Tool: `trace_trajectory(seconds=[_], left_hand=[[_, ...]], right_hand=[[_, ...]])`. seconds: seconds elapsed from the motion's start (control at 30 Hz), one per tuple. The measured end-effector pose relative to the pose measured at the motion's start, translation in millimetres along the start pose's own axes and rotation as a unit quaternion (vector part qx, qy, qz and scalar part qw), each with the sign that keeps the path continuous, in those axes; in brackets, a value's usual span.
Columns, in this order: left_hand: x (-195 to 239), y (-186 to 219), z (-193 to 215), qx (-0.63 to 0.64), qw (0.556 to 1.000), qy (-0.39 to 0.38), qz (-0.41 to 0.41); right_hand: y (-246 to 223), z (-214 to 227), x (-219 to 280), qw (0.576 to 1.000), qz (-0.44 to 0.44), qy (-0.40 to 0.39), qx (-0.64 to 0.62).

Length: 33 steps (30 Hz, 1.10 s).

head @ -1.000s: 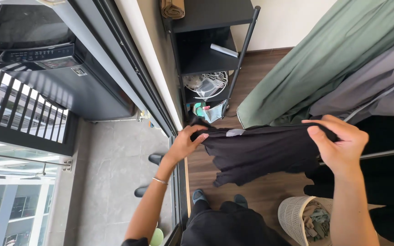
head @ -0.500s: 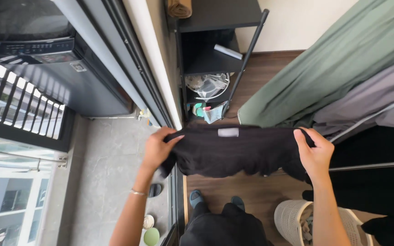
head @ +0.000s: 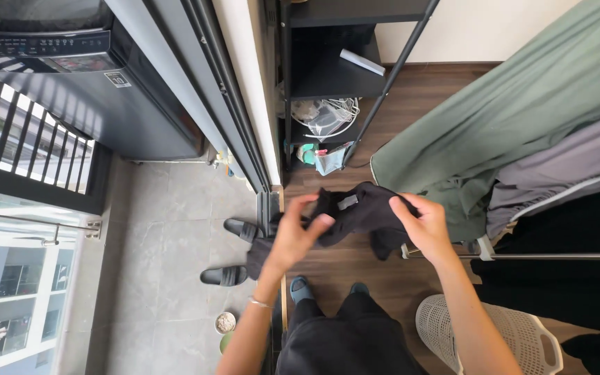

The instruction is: The recorder hangs clean laundry, including socks and t-shirts, from a laundry basket onto a drying rack using a circular clip-hanger and standard hangers.

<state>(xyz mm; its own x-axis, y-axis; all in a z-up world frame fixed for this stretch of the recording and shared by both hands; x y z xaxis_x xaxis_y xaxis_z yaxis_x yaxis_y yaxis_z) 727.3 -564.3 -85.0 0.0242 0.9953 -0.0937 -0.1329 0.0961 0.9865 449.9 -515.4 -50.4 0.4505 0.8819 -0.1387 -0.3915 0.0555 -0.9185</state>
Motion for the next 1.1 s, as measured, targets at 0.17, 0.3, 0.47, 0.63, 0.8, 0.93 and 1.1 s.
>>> trace_trajectory(seconds=[0.17, 0.3, 0.47, 0.63, 0.8, 0.93, 1.1], left_hand=[[2.4, 17.9, -33.9, -0.005, 0.979, 0.022, -0.201], [-15.1, -51.8, -56.2, -0.022, 0.999, -0.008, 0.045], [-41.7, -86.1, -62.8, -0.016, 0.987, 0.070, 0.145], [-67.1, -155.5, -68.3, 0.104, 0.959, 0.202, 0.172], [-83.3, -240.1, -95.1, 0.114, 0.941, 0.248, 0.202], [-103.2, -278.8, -106.2, 0.088, 0.952, 0.256, 0.146], [-105.2, -335.3, -115.2, 0.128, 0.942, 0.293, 0.105]], right_hand=[[2.3, -53.0, -15.1, 0.993, -0.053, -0.103, -0.037], [22.1, -79.7, -40.6, 0.983, -0.051, -0.152, -0.089], [79.1, -116.8, -88.9, 0.964, -0.128, -0.195, -0.126], [192.9, -181.3, -179.2, 0.967, -0.140, -0.192, -0.090], [382.2, -261.9, -309.9, 0.986, 0.007, -0.146, 0.084], [443.2, -320.9, -395.0, 0.919, 0.279, -0.137, 0.242], [505.3, -357.6, -464.4, 0.874, 0.375, -0.058, 0.303]])
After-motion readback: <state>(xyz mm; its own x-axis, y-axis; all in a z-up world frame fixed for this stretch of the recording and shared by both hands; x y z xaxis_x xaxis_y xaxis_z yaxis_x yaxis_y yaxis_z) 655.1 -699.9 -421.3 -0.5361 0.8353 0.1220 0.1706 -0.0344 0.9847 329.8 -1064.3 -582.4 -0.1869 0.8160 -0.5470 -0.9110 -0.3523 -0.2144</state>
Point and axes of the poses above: each hand's wrist, its own x-axis away from the middle knuckle, its own z-axis out of the back of the hand, y = z × x, the point moved 7 cm from there along -x, towards the middle knuckle, and after that the axes turned 12 degrees about y, right-handed, at the moved point
